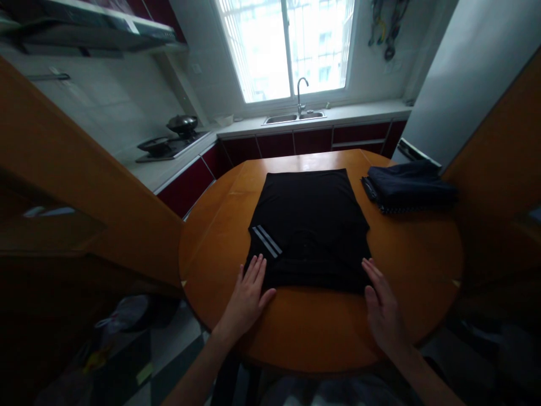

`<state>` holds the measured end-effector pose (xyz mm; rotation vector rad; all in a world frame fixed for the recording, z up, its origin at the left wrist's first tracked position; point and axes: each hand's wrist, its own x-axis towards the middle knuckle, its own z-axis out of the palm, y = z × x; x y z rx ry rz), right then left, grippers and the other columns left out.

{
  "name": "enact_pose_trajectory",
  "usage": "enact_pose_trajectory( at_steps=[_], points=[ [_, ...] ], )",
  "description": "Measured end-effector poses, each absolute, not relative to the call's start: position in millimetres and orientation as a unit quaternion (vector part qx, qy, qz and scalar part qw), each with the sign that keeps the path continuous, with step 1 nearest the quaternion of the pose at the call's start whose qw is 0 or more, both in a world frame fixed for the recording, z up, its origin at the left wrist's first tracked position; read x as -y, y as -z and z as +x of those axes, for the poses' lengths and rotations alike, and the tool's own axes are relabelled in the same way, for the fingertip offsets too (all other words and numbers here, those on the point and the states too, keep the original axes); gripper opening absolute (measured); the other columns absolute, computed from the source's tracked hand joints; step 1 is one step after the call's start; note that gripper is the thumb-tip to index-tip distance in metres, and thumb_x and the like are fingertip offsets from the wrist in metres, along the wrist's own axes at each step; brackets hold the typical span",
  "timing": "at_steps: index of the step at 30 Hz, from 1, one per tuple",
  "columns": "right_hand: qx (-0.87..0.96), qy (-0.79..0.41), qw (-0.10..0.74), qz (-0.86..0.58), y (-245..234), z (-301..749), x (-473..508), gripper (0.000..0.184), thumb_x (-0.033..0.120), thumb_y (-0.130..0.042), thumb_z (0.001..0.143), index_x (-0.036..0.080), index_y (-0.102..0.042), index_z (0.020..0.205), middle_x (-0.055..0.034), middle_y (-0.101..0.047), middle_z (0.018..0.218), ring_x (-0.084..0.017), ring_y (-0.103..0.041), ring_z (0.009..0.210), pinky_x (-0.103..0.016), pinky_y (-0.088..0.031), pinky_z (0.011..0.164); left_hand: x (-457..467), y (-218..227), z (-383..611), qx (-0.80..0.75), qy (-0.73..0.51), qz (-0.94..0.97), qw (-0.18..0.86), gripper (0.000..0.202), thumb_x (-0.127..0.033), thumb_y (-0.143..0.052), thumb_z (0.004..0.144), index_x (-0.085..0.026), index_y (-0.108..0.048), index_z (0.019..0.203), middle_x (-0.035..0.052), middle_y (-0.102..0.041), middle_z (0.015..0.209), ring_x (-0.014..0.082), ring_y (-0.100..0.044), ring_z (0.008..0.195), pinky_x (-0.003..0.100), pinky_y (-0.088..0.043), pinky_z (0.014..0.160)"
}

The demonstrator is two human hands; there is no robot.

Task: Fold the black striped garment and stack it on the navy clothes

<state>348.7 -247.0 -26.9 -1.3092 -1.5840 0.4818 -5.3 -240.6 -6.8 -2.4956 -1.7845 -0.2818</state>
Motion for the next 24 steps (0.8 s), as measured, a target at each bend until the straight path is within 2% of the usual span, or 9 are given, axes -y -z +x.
enact_pose_trajectory(
  at_steps=[4,8,12,15,20,24],
  points=[
    [0.675,-0.196,0.468,-0.535,23,344,246,0.045,0.03,-0.042,0.1,0.025,-0.048,0.145,-0.0083,-0.042,0.156,-0.027,-0.036,0.146,-0.053,-0.034,0.118,231,-13,5,0.487,0.091,-0.866,-0.062,0.074,-0.02,-0.049,0.096,-0.021,-0.012,0.16,0.0103,-0.023,0.164,0.024,-0.015,0.153,0.05,-0.026,0.122],
    [0.74,-0.169,0.409,-0.507,24,339,243,0.049,0.024,-0.045,0.098,0.027,-0.047,0.146,-0.0062,-0.043,0.155,-0.025,-0.033,0.147,-0.052,-0.034,0.118,218,-25,14,0.415,0.075,-0.9,-0.108,0.082,-0.001,-0.044,0.082,-0.025,-0.022,0.158,0.0056,-0.029,0.163,0.0201,-0.023,0.151,0.046,-0.027,0.123],
    [0.816,-0.099,0.312,-0.477,25,334,240,0.054,0.018,-0.047,0.095,0.026,-0.045,0.148,-0.0058,-0.036,0.16,-0.026,-0.026,0.15,-0.054,-0.027,0.121,210,-25,20,0.404,0.062,-0.907,-0.096,0.085,0.003,-0.043,0.076,-0.02,-0.029,0.156,0.006,-0.035,0.16,0.0185,-0.03,0.148,0.04,-0.029,0.123],
    [0.851,-0.065,0.251,-0.456,23,331,237,0.058,0.016,-0.047,0.093,0.023,-0.043,0.15,-0.0067,-0.033,0.161,-0.025,-0.025,0.15,-0.054,-0.029,0.12,206,-23,23,0.404,0.057,-0.909,-0.084,0.082,0.004,-0.042,0.075,-0.018,-0.033,0.154,0.007,-0.038,0.158,0.0182,-0.032,0.147,0.037,-0.03,0.122],
    [0.875,-0.049,0.218,-0.43,17,332,226,0.058,0.013,-0.046,0.093,0.021,-0.043,0.15,-0.0074,-0.041,0.157,-0.023,-0.035,0.146,-0.049,-0.035,0.118,203,-24,23,0.401,0.046,-0.91,-0.093,0.081,0.006,-0.038,0.076,-0.018,-0.034,0.153,0.0074,-0.037,0.159,0.0173,-0.032,0.148,0.037,-0.029,0.122],
    [0.884,-0.027,0.211,-0.417,13,333,217,0.056,0.008,-0.045,0.091,0.019,-0.048,0.146,-0.0074,-0.049,0.152,-0.022,-0.039,0.144,-0.046,-0.035,0.118,203,-30,20,0.396,0.045,-0.91,-0.118,0.091,0.01,-0.035,0.072,-0.023,-0.027,0.157,0.0045,-0.032,0.162,0.0154,-0.028,0.149,0.039,-0.027,0.123]
  ],
)
